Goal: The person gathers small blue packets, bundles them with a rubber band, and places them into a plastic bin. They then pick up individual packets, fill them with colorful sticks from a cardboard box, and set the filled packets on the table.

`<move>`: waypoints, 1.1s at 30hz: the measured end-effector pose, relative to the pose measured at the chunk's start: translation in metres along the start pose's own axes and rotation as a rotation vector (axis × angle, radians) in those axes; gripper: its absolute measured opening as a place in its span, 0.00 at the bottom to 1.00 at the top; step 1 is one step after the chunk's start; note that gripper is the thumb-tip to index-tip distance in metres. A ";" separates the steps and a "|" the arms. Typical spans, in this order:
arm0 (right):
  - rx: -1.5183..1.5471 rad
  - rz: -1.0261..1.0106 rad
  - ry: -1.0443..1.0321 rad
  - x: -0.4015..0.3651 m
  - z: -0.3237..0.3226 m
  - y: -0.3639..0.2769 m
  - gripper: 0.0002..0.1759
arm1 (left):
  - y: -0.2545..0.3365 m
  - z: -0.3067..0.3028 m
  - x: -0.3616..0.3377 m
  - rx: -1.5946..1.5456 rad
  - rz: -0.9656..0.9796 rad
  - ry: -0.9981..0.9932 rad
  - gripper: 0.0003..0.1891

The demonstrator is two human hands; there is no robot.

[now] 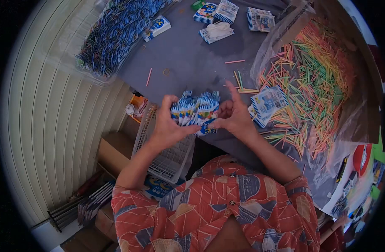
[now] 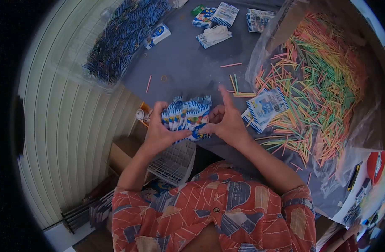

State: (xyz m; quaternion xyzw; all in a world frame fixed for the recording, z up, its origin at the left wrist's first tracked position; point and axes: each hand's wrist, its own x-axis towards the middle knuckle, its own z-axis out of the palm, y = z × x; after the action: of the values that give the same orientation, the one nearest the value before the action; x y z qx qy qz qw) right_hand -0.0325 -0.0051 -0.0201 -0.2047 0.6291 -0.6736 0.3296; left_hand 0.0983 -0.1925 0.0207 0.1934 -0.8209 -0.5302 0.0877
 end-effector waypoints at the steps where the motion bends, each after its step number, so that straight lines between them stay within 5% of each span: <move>1: 0.039 0.071 -0.093 -0.001 -0.001 0.001 0.46 | -0.003 0.002 -0.013 -0.015 0.028 0.062 0.41; 3: 0.074 0.145 -0.182 -0.001 -0.001 -0.002 0.47 | -0.013 0.009 -0.034 -0.155 0.028 0.066 0.42; 6: 0.184 0.221 -0.437 -0.001 0.006 -0.040 0.40 | 0.001 -0.001 -0.044 -0.078 0.395 0.199 0.38; 7: -0.064 -0.173 -0.410 0.005 0.006 -0.065 0.37 | 0.013 -0.008 -0.036 -0.082 0.385 0.207 0.38; 8: -0.311 -0.568 -0.372 0.011 0.005 -0.087 0.34 | 0.023 -0.016 -0.023 -0.215 0.621 0.169 0.38; 9: -0.315 -0.564 -0.382 0.017 0.004 -0.102 0.34 | 0.026 -0.022 -0.011 -0.348 0.860 0.128 0.38; 11: -0.276 -0.723 -0.503 0.027 0.001 -0.123 0.29 | 0.002 -0.027 0.010 -0.324 0.824 0.111 0.39; 12: -0.002 -0.550 -0.643 0.030 0.000 -0.121 0.32 | -0.006 -0.030 0.022 -0.298 0.791 0.084 0.41; 13: -0.013 -0.555 -0.637 0.035 -0.003 -0.108 0.32 | 0.007 -0.008 0.041 -0.458 1.105 0.172 0.53; 14: -0.120 -0.415 -0.526 0.040 -0.007 -0.085 0.39 | -0.002 -0.004 0.044 -0.466 1.114 0.171 0.53; 16: -0.483 -0.260 -0.395 0.050 -0.016 -0.056 0.57 | -0.037 0.011 0.041 -0.213 0.602 0.159 0.66; 17: -0.490 -0.252 -0.389 0.050 -0.017 -0.048 0.57 | -0.051 0.014 0.040 -0.132 0.437 0.122 0.74; 20: -0.342 -0.268 -0.240 0.049 -0.018 -0.043 0.64 | -0.048 0.008 0.038 -0.263 0.543 0.240 0.67; 23: -0.178 -0.121 -0.436 0.057 -0.017 -0.067 0.67 | -0.035 -0.003 0.033 -0.193 0.462 0.129 0.66; 31: -0.808 -0.404 -0.521 0.044 -0.004 -0.088 0.60 | -0.011 -0.007 0.019 -0.043 0.430 0.051 0.68; 33: -0.745 -0.311 -0.524 0.049 -0.001 -0.086 0.58 | -0.008 -0.002 0.021 0.309 0.471 0.095 0.69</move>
State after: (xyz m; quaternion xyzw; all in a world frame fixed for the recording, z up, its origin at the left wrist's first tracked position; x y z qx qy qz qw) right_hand -0.0834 -0.0392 0.0574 -0.5632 0.6854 -0.3695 0.2767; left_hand 0.0822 -0.2059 0.0128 0.0332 -0.9092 -0.3543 0.2163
